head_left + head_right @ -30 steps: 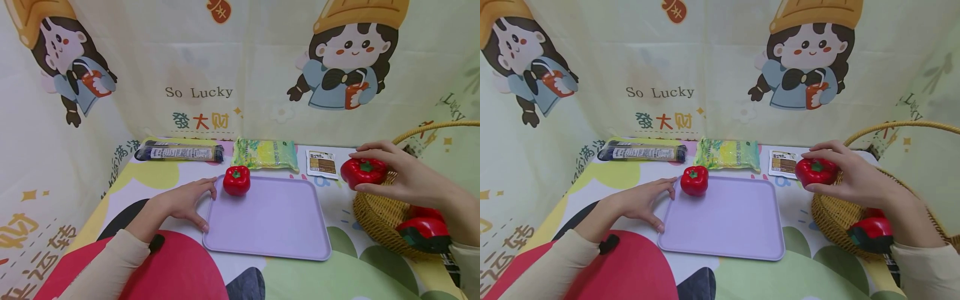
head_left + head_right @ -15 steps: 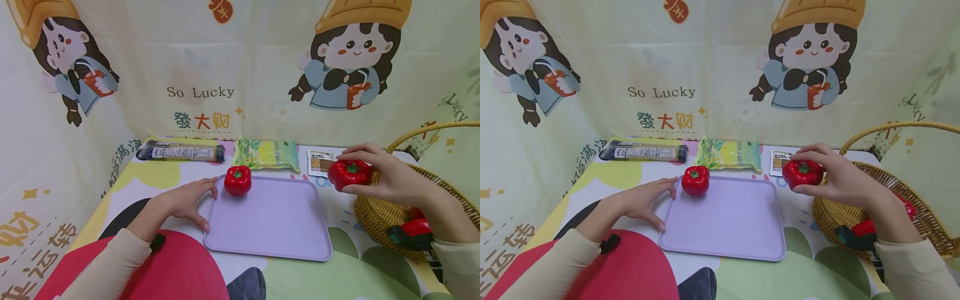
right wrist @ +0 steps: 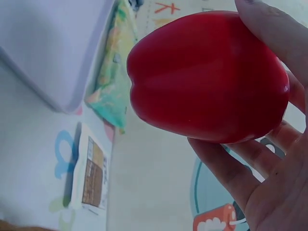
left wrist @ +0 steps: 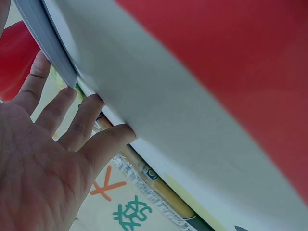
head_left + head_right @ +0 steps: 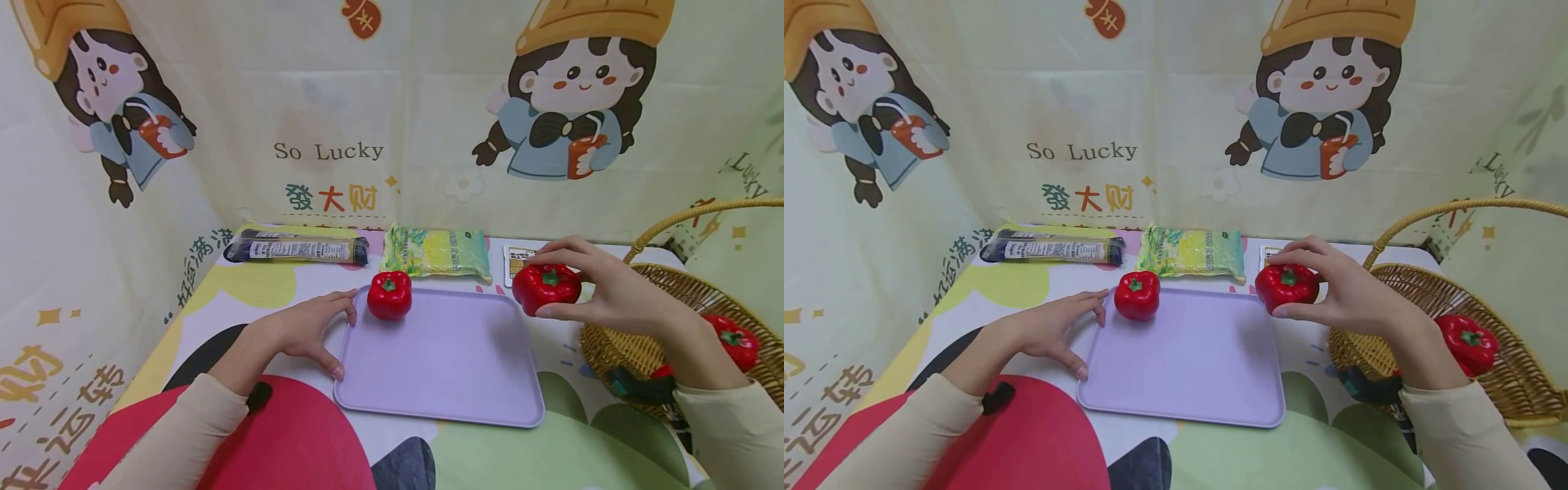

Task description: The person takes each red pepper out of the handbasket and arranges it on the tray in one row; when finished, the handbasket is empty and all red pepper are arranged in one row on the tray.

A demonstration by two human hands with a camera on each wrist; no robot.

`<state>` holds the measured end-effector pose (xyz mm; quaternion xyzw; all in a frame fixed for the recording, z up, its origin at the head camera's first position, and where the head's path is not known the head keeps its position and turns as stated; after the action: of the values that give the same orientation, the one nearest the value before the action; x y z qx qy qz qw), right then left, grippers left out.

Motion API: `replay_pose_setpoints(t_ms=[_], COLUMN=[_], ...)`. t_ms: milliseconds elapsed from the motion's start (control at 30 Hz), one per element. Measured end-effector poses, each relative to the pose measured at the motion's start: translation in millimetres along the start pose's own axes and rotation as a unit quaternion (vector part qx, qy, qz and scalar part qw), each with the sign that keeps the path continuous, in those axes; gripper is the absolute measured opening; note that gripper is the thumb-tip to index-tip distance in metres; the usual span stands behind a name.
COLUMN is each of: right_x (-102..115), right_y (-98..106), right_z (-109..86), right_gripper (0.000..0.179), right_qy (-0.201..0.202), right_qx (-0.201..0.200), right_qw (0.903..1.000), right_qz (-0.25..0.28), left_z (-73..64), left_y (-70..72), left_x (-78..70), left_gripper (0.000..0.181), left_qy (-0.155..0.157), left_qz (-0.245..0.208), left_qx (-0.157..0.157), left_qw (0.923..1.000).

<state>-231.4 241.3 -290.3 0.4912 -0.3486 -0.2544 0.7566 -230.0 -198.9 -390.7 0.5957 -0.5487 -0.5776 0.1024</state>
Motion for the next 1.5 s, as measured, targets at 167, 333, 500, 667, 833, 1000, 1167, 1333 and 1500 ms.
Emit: replay_pose_setpoints(t_ms=[167, 333, 500, 667, 833, 1000, 1167, 1333, 1500], right_x=[1.3, 0.9, 3.0, 6.9, 5.8, 5.6, 9.9, 15.1, 17.7], right_y=[-7.9, -16.2, -23.5, -29.5, -39.4, -46.8, -52.5, -61.8, -75.6], right_z=[4.6, 9.8, 15.6, 21.4, 26.2, 32.1, 42.8, 52.8, 59.1], right_gripper=[0.078, 0.079, 0.072, 0.066, 0.067, 0.069, 0.068, 0.066, 0.065], right_qy=[-0.007, -0.001, 0.018, 0.037, 0.025, 0.006, 0.023, 0.029, 0.026], right_qx=[0.009, 0.011, 0.014, 0.019, 0.021, 0.02, 0.026, 0.034, 0.046], right_qw=[0.9999, 0.9998, 0.9994, 0.9985, 0.9981, 0.9981, 0.9974, 0.9957, 0.9944], right_qz=[0.008, 0.015, 0.027, 0.037, 0.052, 0.058, 0.064, 0.081, 0.092], left_z=[-0.5, 0.1, 0.2, 0.7, 2.5, 4.9, 3.8, 2.8, 1.7], left_y=[0.4, 0.1, 0.1, 0.1, 1.4, 2.5, 1.4, 1.2, 0.0], left_x=[-0.2, 0.1, -0.4, -0.4, -0.6, -2.0, -1.4, -0.5, 0.1], left_gripper=[0.075, 0.075, 0.075, 0.075, 0.076, 0.076, 0.076, 0.076, 0.076], left_qy=[-0.003, 0.003, 0.001, 0.001, -0.001, -0.002, 0.004, 0.002, 0.01], left_qz=[-0.001, 0.004, 0.003, 0.004, 0.006, 0.006, 0.005, 0.004, 0.001], left_qx=[0.001, -0.002, -0.002, -0.005, -0.001, 0.002, 0.003, -0.002, 0.001], left_qw=[1.0, 1.0, 1.0, 1.0, 1.0, 1.0, 1.0, 1.0, 0.9999])
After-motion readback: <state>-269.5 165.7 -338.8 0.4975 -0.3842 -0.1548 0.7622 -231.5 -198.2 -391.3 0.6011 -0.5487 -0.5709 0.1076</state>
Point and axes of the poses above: each hand's wrist, its own z-axis towards the middle knuckle, its own y-axis out of the back of the hand, x = y × z, the point moved 3 cm from there along z, towards the middle knuckle, and after that the axes turned 10 degrees about -z, right-handed, at the moved point
